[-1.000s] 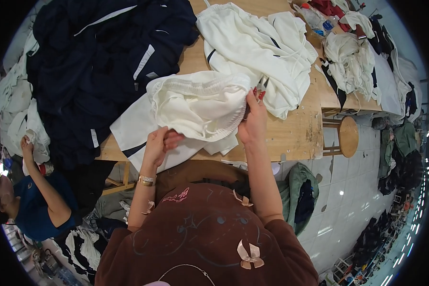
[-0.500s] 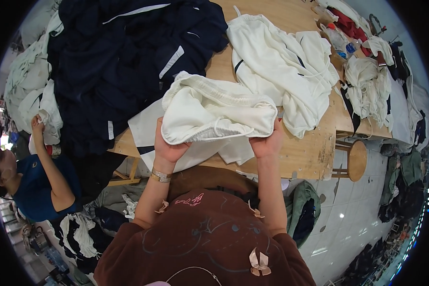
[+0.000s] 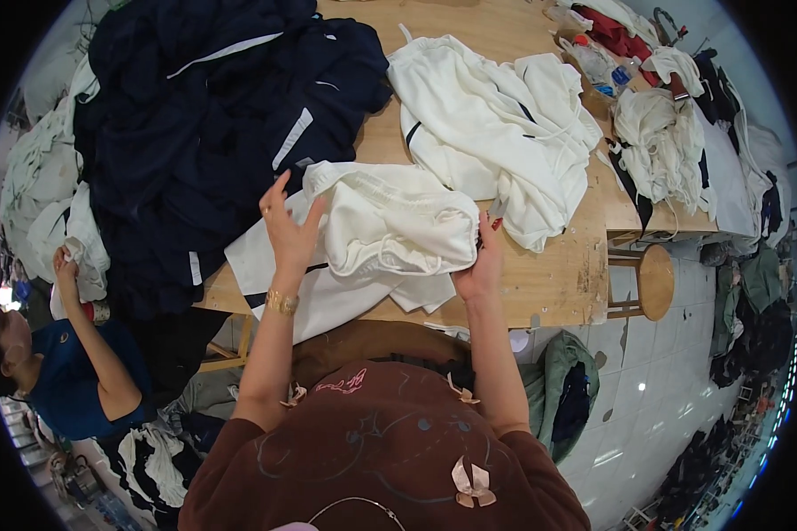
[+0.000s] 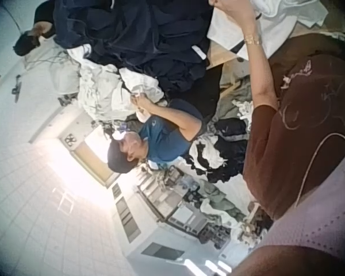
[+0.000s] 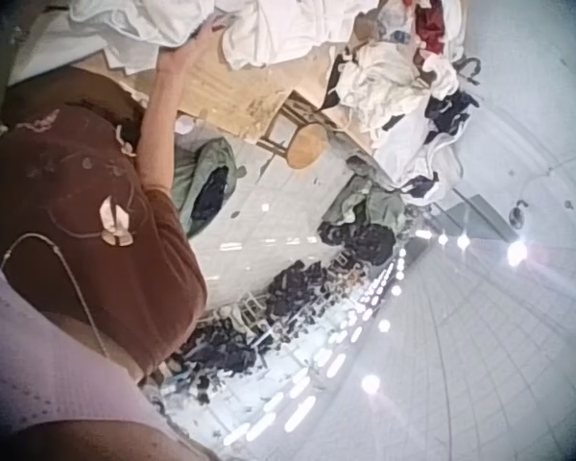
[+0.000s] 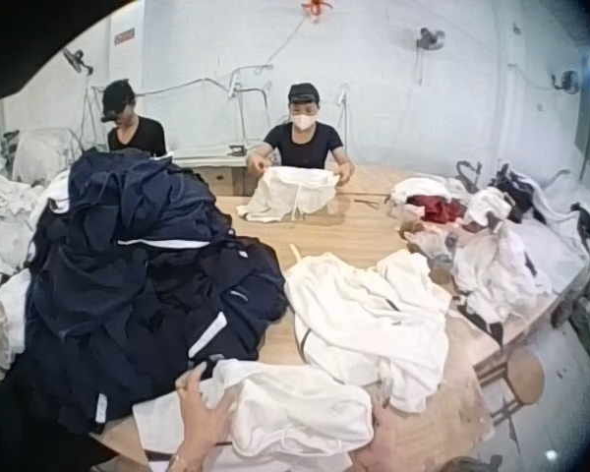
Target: Trimming loose threads from garments and organizing them on work tables in a factory setting.
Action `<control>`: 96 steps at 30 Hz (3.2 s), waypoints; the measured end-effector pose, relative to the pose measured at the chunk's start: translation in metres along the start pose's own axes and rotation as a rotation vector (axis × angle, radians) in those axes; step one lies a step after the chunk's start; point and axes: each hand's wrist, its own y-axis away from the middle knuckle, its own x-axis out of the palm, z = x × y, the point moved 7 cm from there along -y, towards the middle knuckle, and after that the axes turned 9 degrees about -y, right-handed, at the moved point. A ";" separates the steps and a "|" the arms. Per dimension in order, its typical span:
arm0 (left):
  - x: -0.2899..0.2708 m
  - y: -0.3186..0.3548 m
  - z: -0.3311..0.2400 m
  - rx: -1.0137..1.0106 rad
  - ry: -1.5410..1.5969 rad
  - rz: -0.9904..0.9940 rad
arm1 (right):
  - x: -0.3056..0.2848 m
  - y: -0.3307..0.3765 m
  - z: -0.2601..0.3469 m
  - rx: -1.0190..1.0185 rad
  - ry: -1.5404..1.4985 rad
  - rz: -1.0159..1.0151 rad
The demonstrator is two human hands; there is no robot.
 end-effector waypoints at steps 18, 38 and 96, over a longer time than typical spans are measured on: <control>0.039 -0.025 -0.014 -0.864 1.773 1.164 | -0.040 -0.028 0.042 -0.037 -0.069 0.133; 0.051 0.018 0.036 -0.545 0.754 0.823 | -0.009 -0.012 0.042 0.018 -0.079 0.223; -0.013 0.032 -0.079 -0.396 1.482 0.708 | 0.142 0.052 -0.047 -0.497 1.281 0.544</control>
